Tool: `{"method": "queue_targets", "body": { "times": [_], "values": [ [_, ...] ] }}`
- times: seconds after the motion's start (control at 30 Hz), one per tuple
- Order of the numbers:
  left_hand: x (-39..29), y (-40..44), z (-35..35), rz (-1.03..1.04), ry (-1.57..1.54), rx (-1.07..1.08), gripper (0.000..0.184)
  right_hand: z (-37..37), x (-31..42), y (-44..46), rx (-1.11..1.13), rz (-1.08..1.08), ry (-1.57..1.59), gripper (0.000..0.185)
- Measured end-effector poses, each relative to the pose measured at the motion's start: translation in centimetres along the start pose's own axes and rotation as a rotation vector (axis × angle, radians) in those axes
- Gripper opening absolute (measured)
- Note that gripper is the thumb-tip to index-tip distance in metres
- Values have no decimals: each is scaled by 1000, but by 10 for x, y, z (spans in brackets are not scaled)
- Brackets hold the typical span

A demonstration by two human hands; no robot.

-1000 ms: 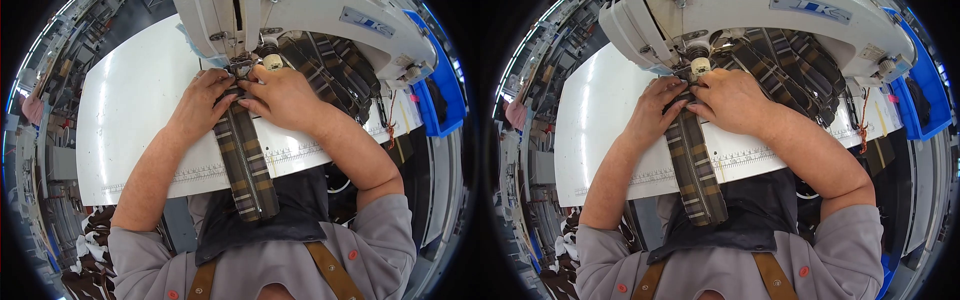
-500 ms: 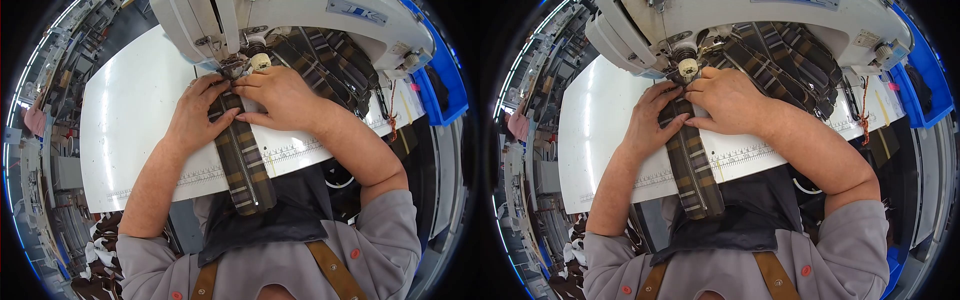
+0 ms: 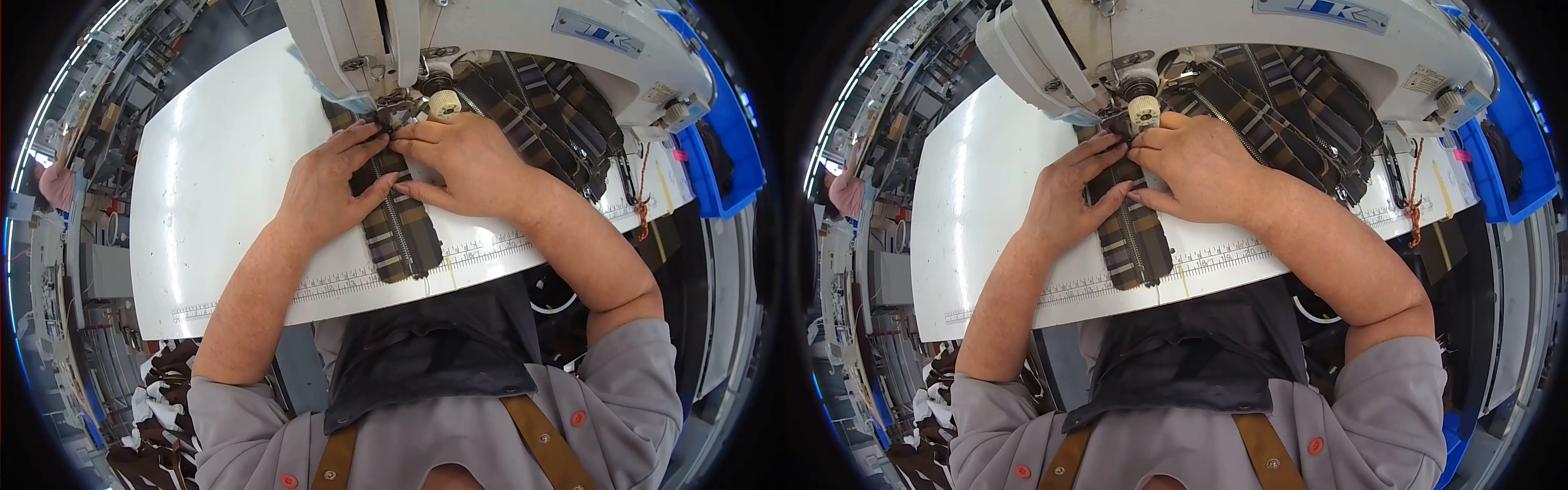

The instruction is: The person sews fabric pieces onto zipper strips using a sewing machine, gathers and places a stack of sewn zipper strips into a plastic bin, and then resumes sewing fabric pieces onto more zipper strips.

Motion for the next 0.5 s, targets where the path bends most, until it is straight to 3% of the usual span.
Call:
{"method": "queue_targets", "body": {
  "times": [0.5],
  "values": [
    [5, -1, 3, -5, 24, -27, 46, -2, 2, 3, 53, 3, -19, 45]
  ]
}}
Point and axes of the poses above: each hand's wrist, its own y-axis towards the middle knuckle, its own z-axis out of the palm, x = y × z, the point moved 8 cm from there along y, towards the middle knuckle, and after that the axes turned 3 degrees about -y, right-handed, at the moved point
